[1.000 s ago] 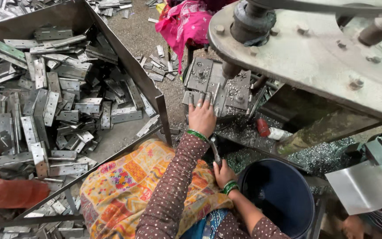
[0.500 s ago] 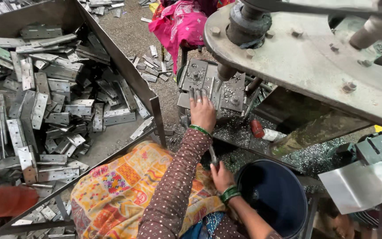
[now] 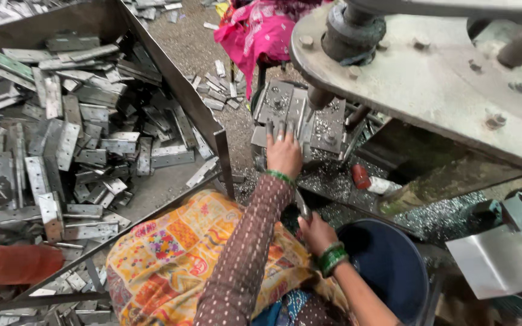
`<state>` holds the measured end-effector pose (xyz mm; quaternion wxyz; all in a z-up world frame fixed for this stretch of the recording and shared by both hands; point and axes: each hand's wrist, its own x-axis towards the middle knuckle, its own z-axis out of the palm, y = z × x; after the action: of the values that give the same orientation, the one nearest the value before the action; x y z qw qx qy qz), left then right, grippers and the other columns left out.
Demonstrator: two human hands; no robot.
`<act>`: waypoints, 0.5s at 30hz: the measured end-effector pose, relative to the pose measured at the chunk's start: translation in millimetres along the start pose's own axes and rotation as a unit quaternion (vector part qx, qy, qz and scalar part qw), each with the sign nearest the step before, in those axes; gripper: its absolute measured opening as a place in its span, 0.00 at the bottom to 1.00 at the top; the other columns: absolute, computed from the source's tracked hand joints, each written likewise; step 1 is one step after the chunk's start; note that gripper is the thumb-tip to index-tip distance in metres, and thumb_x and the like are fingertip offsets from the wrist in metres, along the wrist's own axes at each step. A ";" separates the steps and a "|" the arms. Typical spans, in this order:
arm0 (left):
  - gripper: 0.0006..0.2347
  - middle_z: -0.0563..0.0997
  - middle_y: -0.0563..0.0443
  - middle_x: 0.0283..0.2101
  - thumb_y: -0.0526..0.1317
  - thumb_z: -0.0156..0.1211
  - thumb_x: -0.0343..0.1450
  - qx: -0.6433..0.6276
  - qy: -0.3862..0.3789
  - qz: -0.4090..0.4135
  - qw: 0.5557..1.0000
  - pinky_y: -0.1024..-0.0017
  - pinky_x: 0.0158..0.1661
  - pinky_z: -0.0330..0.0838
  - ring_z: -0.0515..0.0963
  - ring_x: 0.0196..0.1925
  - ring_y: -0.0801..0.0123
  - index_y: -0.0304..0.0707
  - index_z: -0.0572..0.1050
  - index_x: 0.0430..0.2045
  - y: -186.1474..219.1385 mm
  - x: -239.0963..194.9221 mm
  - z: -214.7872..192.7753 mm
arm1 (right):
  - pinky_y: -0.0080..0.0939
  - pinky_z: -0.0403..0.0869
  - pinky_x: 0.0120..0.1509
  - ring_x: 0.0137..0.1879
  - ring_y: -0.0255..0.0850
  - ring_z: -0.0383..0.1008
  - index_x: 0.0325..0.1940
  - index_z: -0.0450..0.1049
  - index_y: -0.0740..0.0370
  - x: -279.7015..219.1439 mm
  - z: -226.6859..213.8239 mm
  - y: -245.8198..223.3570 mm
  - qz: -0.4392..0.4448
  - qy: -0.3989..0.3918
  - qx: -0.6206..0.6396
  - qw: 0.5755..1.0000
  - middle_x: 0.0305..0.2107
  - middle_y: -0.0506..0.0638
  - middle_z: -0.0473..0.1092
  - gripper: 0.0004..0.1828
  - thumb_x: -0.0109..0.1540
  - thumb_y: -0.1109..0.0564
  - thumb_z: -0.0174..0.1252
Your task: The person picks metal hinge parts from a container by hand, places them into a machine fixture, and operates a lever to drill them.
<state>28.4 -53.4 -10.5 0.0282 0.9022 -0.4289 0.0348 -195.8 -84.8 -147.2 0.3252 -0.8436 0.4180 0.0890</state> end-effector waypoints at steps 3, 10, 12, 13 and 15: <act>0.13 0.66 0.40 0.69 0.38 0.51 0.71 -0.077 0.021 -0.018 0.997 0.41 0.68 0.48 0.58 0.74 0.51 0.36 0.80 0.45 0.2 20.0 -1.2 | 0.61 0.74 0.47 0.42 0.63 0.78 0.44 0.72 0.60 7.0 14.3 4.9 -0.063 0.051 -0.021 0.997 0.32 0.61 0.78 0.26 0.65 0.34 0.50; 0.13 0.71 0.42 0.65 0.39 0.50 0.74 -0.090 0.015 -0.013 0.996 0.41 0.69 0.50 0.63 0.72 0.54 0.36 0.79 0.48 -8.3 -6.5 -9.9 | 0.63 0.74 0.41 0.39 0.64 0.78 0.50 0.68 0.60 28.5 88.1 36.6 -0.084 0.124 0.012 0.989 0.32 0.62 0.77 0.27 0.63 0.35 0.51; 0.13 0.72 0.44 0.65 0.39 0.48 0.76 -0.086 -0.001 -0.014 0.996 0.42 0.70 0.51 0.65 0.73 0.55 0.37 0.79 0.48 -7.7 -7.8 -7.7 | 0.63 0.74 0.42 0.40 0.64 0.78 0.51 0.68 0.60 28.0 79.4 34.2 -0.104 0.131 0.017 0.986 0.33 0.63 0.77 0.27 0.64 0.35 0.51; 0.13 0.71 0.44 0.66 0.39 0.49 0.75 -0.088 0.012 -0.010 0.996 0.42 0.69 0.50 0.64 0.72 0.55 0.38 0.79 0.47 -8.7 -9.2 -5.6 | 0.63 0.74 0.44 0.40 0.65 0.78 0.55 0.67 0.60 23.4 71.4 27.8 -0.073 0.114 0.004 0.991 0.33 0.64 0.77 0.29 0.63 0.35 0.51; 0.13 0.70 0.44 0.67 0.38 0.49 0.74 -0.090 0.027 -0.009 0.996 0.41 0.67 0.49 0.63 0.72 0.55 0.39 0.80 0.46 -12.6 -0.4 -3.3 | 0.63 0.74 0.46 0.41 0.65 0.78 0.59 0.66 0.59 12.3 43.9 11.3 -0.045 0.098 -0.010 0.994 0.34 0.64 0.77 0.31 0.62 0.35 0.51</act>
<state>37.9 -44.9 -7.5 0.1208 0.8989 -0.4208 0.0204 -191.3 -70.4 -191.6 0.2780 -0.8696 0.4081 -0.0048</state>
